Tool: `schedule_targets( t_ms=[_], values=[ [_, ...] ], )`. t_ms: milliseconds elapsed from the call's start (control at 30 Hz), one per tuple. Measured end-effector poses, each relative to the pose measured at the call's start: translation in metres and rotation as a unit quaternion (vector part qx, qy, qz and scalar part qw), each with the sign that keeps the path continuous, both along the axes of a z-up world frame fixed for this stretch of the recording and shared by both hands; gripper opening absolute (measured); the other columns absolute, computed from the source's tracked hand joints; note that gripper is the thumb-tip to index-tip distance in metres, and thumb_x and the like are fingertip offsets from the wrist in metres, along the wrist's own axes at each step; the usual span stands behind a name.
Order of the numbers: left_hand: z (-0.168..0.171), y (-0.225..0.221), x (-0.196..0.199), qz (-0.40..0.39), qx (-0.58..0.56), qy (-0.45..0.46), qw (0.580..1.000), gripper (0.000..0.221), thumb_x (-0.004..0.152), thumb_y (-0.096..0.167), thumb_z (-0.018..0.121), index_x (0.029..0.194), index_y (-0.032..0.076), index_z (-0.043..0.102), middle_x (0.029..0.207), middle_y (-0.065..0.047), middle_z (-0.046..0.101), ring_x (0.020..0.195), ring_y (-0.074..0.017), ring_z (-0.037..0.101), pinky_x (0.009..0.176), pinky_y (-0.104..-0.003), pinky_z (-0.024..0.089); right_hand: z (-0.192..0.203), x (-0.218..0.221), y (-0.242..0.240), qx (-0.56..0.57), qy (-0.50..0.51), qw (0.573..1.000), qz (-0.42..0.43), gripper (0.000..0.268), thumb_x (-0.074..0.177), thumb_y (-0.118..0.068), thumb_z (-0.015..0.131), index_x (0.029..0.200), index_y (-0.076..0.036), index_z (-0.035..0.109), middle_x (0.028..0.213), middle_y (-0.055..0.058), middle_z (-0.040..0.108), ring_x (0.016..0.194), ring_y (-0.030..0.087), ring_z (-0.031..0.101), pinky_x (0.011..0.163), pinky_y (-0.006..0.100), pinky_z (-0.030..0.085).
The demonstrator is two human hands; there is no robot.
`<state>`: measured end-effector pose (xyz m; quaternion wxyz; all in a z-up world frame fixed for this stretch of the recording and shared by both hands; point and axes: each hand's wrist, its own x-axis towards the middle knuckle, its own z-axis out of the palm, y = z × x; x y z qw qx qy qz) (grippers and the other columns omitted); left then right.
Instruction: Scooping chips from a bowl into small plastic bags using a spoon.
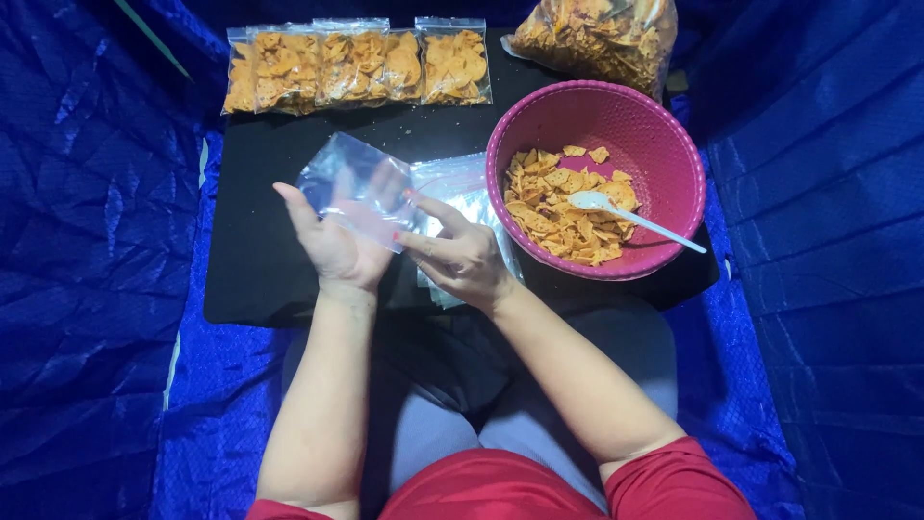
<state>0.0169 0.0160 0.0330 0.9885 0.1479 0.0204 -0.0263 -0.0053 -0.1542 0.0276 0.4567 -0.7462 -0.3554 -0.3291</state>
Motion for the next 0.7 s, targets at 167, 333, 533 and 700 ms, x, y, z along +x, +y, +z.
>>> schedule_targets(
  t_ms=[167, 333, 533, 700],
  values=[
    [-0.022, -0.013, 0.000, -0.116, 0.086, -0.235, 0.961, 0.106, 0.073, 0.060, 0.084, 0.155, 0.022, 0.029, 0.160, -0.029, 0.031, 0.146, -0.0487, 0.033, 0.110, -0.071, 0.039, -0.001, 0.001, -0.002, 0.035, -0.011, 0.999, -0.002, 0.027, 0.094, -0.012, 0.073, 0.115, -0.026, 0.082, 0.140, 0.012, 0.064, 0.062, 0.019, 0.074, 0.055, 0.030, 0.059],
    [-0.027, -0.016, 0.005, -0.145, 0.156, -0.311, 0.926, 0.136, 0.060, 0.036, 0.098, 0.164, 0.026, 0.010, 0.167, -0.033, 0.014, 0.149, -0.0589, 0.023, 0.105, -0.079, 0.036, 0.000, 0.000, -0.003, 0.091, 0.006, 0.995, 0.030, 0.023, 0.096, -0.008, 0.071, 0.112, -0.020, 0.082, 0.142, 0.014, 0.064, 0.057, 0.019, 0.072, 0.053, 0.029, 0.057],
    [-0.029, -0.017, 0.012, -0.157, 0.186, -0.317, 0.917, 0.132, 0.059, 0.026, 0.100, 0.164, 0.033, 0.021, 0.164, -0.025, 0.031, 0.148, -0.0475, 0.035, 0.109, -0.073, 0.040, 0.004, -0.003, -0.003, 0.117, 0.045, 0.990, 0.062, 0.023, 0.091, -0.005, 0.074, 0.106, -0.019, 0.084, 0.135, 0.014, 0.070, 0.055, 0.016, 0.071, 0.053, 0.027, 0.056],
    [-0.031, -0.011, 0.012, -0.136, 0.159, -0.296, 0.932, 0.114, 0.069, 0.021, 0.094, 0.160, 0.025, 0.025, 0.165, -0.027, 0.026, 0.147, -0.0509, 0.036, 0.108, -0.068, 0.045, 0.013, -0.006, 0.000, 0.137, 0.054, 0.987, 0.063, 0.019, 0.091, -0.002, 0.075, 0.106, -0.012, 0.080, 0.121, 0.015, 0.074, 0.073, 0.028, 0.076, 0.061, 0.035, 0.060]
  ],
)
